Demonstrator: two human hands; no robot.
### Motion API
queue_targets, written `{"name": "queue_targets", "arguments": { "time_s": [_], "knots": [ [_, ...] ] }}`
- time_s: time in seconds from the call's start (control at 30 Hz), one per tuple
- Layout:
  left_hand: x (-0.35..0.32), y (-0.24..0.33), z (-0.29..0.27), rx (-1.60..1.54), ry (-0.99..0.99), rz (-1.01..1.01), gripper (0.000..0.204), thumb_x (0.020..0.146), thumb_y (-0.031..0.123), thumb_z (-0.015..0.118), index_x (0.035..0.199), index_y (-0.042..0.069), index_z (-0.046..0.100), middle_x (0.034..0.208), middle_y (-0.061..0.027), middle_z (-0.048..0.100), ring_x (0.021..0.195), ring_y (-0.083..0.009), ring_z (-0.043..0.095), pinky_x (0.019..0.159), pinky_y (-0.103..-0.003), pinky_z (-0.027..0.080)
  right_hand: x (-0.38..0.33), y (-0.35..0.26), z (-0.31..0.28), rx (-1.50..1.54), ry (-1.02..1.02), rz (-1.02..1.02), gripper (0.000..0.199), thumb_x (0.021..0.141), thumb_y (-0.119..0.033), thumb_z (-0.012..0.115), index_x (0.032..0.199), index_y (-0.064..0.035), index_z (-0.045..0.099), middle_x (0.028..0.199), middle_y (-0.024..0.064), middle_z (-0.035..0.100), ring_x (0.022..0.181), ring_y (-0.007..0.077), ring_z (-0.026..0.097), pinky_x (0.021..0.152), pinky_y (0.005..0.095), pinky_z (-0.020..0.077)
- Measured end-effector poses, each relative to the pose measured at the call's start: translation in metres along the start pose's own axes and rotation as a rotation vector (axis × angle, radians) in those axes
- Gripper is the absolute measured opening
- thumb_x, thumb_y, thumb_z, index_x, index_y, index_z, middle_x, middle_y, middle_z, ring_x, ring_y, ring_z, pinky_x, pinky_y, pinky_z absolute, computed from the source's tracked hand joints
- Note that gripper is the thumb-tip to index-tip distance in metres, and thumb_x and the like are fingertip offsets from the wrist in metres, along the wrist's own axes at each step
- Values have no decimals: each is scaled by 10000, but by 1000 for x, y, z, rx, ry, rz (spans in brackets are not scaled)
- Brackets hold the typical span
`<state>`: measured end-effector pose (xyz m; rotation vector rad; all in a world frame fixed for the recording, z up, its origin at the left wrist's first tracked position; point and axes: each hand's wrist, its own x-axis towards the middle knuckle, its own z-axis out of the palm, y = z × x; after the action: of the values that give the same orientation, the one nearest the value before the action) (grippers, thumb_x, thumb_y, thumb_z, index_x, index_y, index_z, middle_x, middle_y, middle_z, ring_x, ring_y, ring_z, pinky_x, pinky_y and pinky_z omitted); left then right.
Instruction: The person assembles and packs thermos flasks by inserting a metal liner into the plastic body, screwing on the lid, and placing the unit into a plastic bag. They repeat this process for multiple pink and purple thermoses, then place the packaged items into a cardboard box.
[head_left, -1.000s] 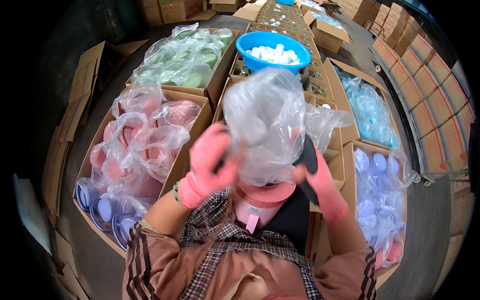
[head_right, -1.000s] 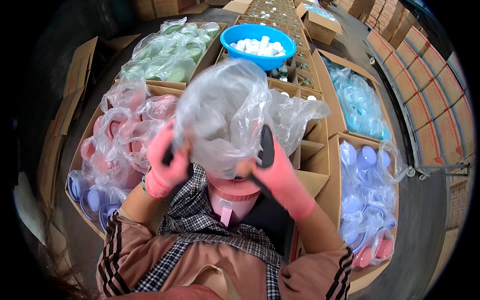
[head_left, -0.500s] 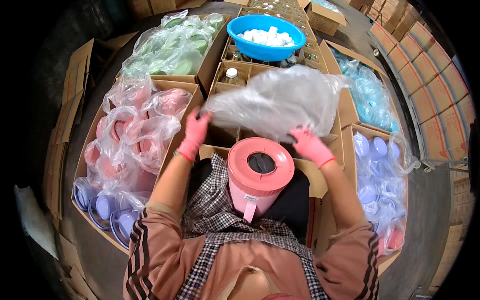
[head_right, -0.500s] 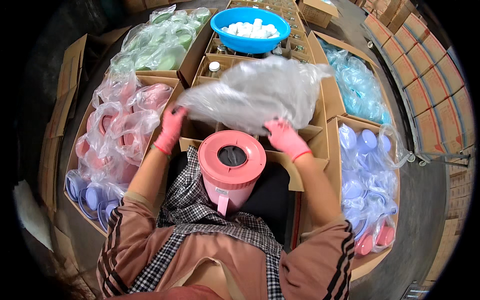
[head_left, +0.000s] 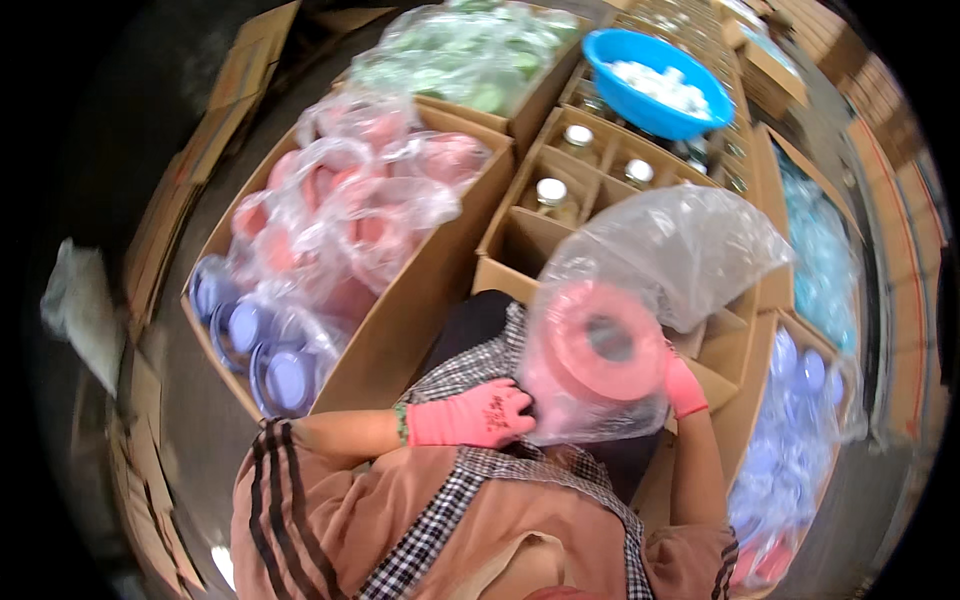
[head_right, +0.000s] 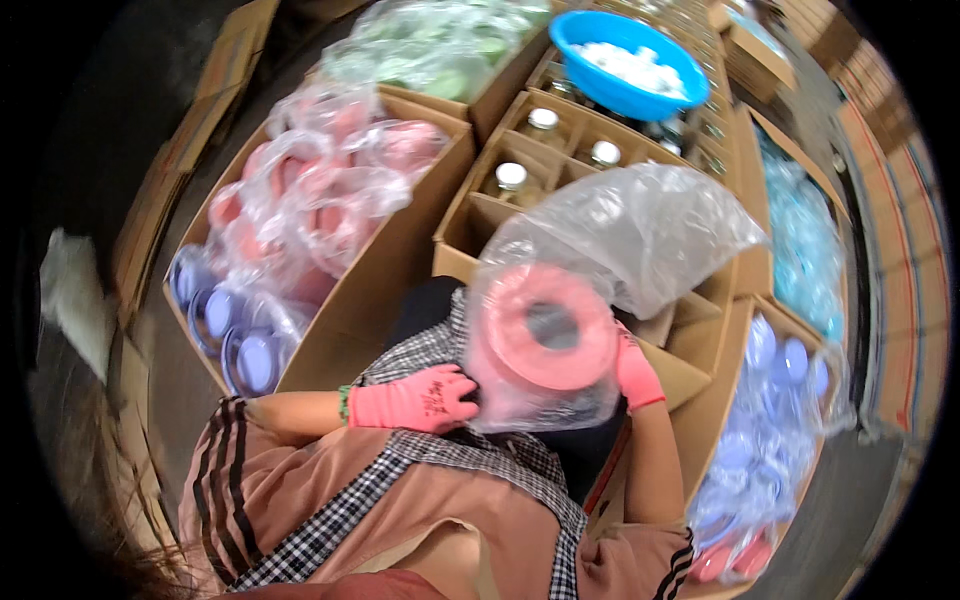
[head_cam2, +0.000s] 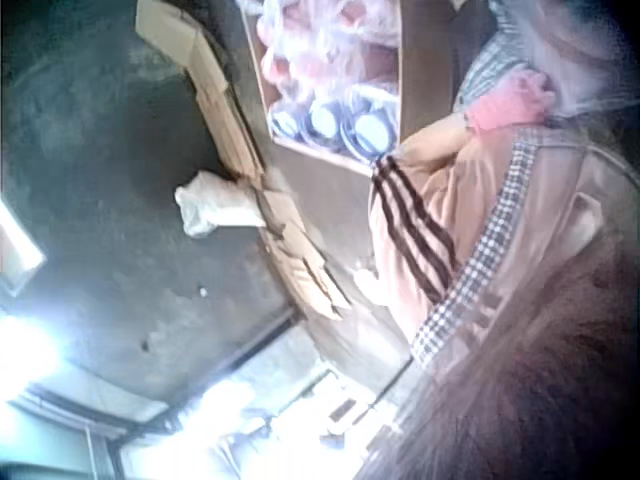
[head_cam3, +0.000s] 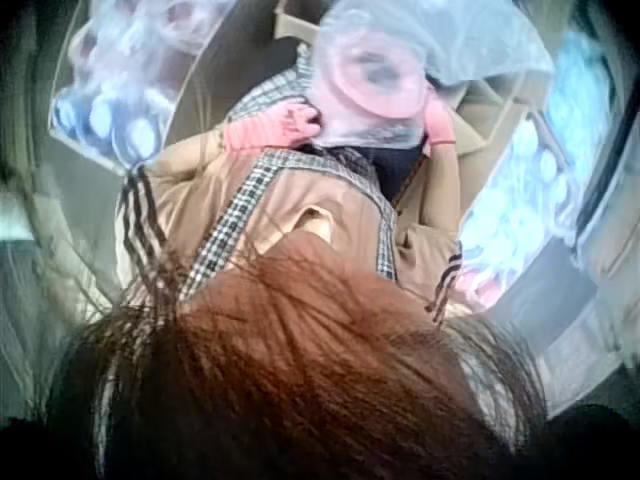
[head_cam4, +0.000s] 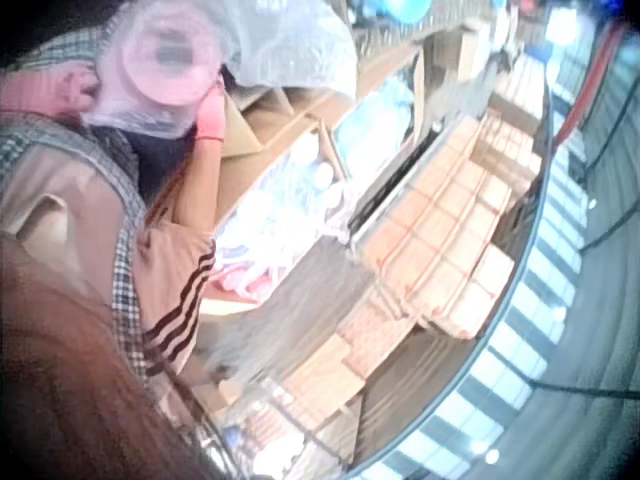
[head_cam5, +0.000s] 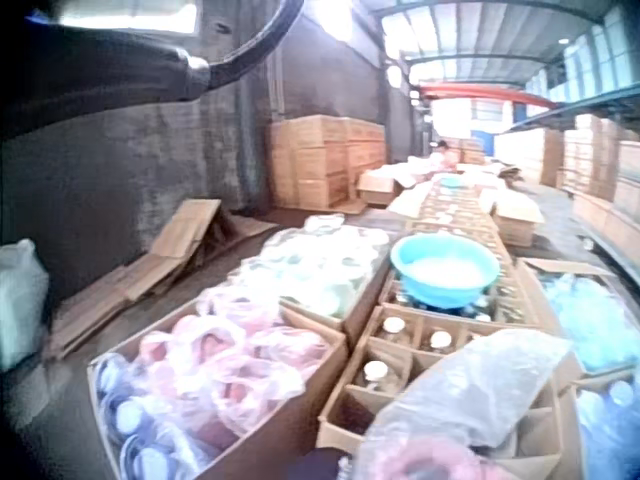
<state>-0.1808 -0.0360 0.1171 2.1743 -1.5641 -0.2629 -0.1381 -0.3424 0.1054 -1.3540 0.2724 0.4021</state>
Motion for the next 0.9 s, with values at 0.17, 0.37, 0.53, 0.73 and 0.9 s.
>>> {"name": "queue_targets", "arguments": {
  "time_s": [0.17, 0.37, 0.53, 0.73, 0.9],
  "knots": [
    [-28, 7, 10, -624, 225, -14, 276, 790, 208, 549, 988, 16, 548, 926, -185, 556, 874, -309, 538, 743, -362, 445, 1, 11, -8, -767, -210, -214, 374, 835, -166, 427, 1171, -3, 408, 1190, 139, 451, 1105, 244, 426, 918, 320, 346],
    [-15, 35, 8, -491, -15, -685, 559, 782, 442, 516, 1137, 17, 435, 918, -215, 562, 841, -327, 561, 754, -343, 449, -15, 49, -20, -1057, -228, -421, 352, 864, -144, 391, 1190, -14, 397, 1207, 125, 443, 1115, 227, 418, 925, 316, 342],
    [12, 39, 59, -813, 39, -790, 626, 747, 464, 546, 1184, 34, 419, 1025, -214, 546, 1009, -314, 500, 860, -347, 390, -8, 39, 14, -488, 6, -204, 489, 769, -261, 524, 1191, -40, 413, 1221, 151, 421, 1131, 256, 395, 907, 342, 358],
    [25, 23, -19, -1124, 558, -703, 430, 754, 334, 592, 1015, -4, 543, 754, -85, 586, 684, -148, 541, 616, -264, 437, -14, 20, 20, -1047, 105, -425, 356, 683, -153, 583, 1001, 0, 538, 1110, 170, 481, 1074, 344, 401, 900, 384, 352],
    [6, 30, -138, -1479, 581, -794, 258, 739, 224, 624, 865, 3, 585, 711, -14, 561, 633, -66, 504, 565, -212, 411, -66, -36, 74, -1347, 13, -777, 349, 635, -59, 539, 979, 2, 530, 1091, 199, 469, 1038, 408, 398, 894, 433, 339]
  ]
}}
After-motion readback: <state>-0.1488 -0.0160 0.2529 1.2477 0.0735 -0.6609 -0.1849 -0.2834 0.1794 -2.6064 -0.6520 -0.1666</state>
